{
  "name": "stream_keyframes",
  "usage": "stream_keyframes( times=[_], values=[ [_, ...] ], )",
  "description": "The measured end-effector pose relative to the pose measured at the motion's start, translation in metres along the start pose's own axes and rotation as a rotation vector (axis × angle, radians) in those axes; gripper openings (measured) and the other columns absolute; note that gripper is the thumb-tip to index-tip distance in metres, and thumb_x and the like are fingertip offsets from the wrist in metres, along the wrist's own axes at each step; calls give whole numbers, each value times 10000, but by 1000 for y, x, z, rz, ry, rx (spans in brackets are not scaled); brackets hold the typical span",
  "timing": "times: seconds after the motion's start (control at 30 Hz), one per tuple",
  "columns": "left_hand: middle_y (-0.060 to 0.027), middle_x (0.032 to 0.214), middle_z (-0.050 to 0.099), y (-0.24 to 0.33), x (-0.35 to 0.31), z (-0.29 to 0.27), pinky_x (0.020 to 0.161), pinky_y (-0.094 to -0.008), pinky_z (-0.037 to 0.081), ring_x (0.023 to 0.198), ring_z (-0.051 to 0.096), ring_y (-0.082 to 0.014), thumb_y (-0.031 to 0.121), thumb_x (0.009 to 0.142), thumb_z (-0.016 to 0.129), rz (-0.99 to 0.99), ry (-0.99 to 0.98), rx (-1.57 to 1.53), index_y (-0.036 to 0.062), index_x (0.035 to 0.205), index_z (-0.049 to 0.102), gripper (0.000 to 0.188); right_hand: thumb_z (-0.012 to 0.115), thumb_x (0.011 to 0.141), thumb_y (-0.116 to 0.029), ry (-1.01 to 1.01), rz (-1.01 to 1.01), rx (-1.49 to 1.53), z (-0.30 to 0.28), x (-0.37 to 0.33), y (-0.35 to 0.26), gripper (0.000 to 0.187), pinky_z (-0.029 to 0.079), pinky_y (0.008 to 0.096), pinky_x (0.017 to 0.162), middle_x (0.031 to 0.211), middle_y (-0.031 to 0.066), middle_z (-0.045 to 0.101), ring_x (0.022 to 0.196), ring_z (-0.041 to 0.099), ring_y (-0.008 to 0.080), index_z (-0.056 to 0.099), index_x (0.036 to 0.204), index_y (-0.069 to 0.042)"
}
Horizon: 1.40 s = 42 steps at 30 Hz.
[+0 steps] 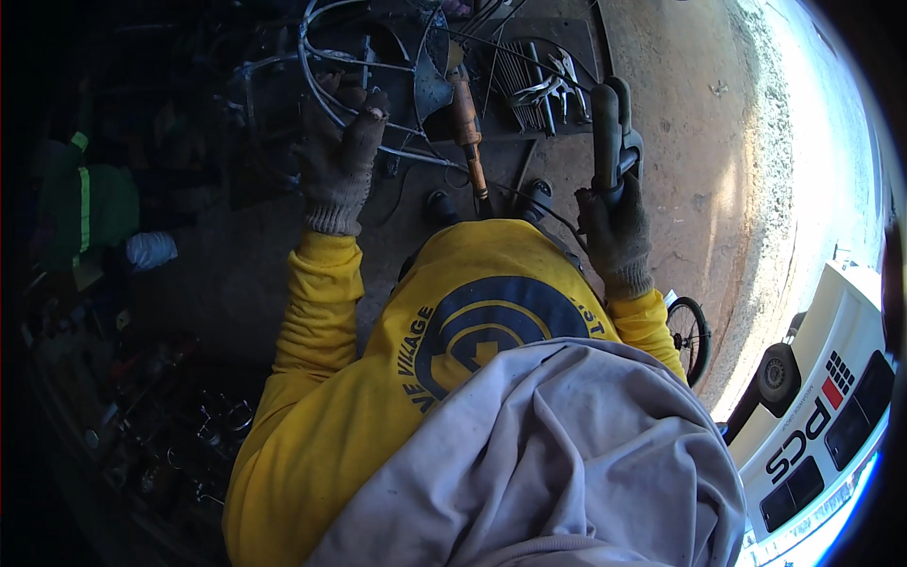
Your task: The person joins metal wire components together using a welder, positioning the metal pieces by hand and applying the welding electrode to create joints, then moves the frame to a machine to strike it with a hammer.
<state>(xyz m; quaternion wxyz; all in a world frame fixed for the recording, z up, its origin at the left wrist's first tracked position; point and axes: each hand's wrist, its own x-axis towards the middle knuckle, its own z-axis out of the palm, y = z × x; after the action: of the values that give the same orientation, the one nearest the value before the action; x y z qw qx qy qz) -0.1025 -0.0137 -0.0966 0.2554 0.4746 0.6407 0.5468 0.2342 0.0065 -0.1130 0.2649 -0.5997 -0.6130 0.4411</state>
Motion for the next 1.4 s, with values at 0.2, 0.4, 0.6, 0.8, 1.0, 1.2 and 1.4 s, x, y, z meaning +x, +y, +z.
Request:
stream_keyframes(
  times=[0.2, 0.4, 0.6, 0.8, 1.0, 1.2, 1.4],
  values=[
    [-79, 1114, 638, -8, 0, -3, 793, -326, 567, 1023, 672, -189, 53, 864, 747, 364, -8, 384, 72, 1355, 498, 551, 711, 895, -250, -13, -2, 50, 5, 0, 1, 388, 527, 376, 620, 838, 142, 683, 665, 684, 243, 549, 1165, -24],
    [-60, 1052, 628, 14, -3, 4, 799, -313, 555, 962, 644, -159, 202, 876, 757, 79, 48, 91, 13, 1212, 558, 434, 615, 977, -247, -37, 321, 609, -2, 3, -20, 331, 500, 255, 537, 774, 24, 582, 622, 578, 102, 530, 1227, -47],
    [-53, 1107, 593, 0, -6, 1, 872, -279, 561, 1003, 620, -138, 64, 876, 731, -100, 17, -455, 27, 1310, 456, 515, 607, 972, -233, 11, 138, 528, -4, 8, -6, 318, 495, 262, 530, 829, 49, 635, 627, 597, 116, 532, 1205, -30],
    [-64, 1121, 581, 0, -4, 2, 900, -291, 561, 1012, 634, -155, 47, 869, 734, -8, 23, -327, 15, 1306, 450, 522, 665, 933, -252, 7, 55, 293, 3, 14, -3, 357, 502, 307, 536, 794, 96, 657, 598, 633, 150, 530, 1152, -5],
    [-68, 1070, 594, 11, -6, 3, 880, -296, 563, 998, 643, -160, 140, 877, 751, -31, 50, -229, 0, 1310, 447, 547, 681, 917, -242, 6, -45, 93, 9, 16, 5, 358, 517, 352, 596, 826, 137, 661, 668, 669, 208, 539, 1146, -7],
    [-72, 1065, 596, 0, -3, -1, 858, -296, 568, 969, 650, -167, 169, 879, 755, 95, 51, -55, -4, 1302, 452, 549, 680, 914, -224, 1, 22, 126, 4, 3, -7, 344, 516, 357, 617, 839, 140, 658, 690, 665, 212, 545, 1142, -6],
    [-75, 1055, 600, 4, -3, 4, 849, -286, 562, 979, 643, -161, 182, 875, 757, -16, 48, -236, -5, 1295, 463, 546, 681, 915, -214, -9, 16, 123, 3, 1, -4, 345, 500, 336, 579, 801, 100, 634, 631, 624, 181, 534, 1151, -10]
  ],
)
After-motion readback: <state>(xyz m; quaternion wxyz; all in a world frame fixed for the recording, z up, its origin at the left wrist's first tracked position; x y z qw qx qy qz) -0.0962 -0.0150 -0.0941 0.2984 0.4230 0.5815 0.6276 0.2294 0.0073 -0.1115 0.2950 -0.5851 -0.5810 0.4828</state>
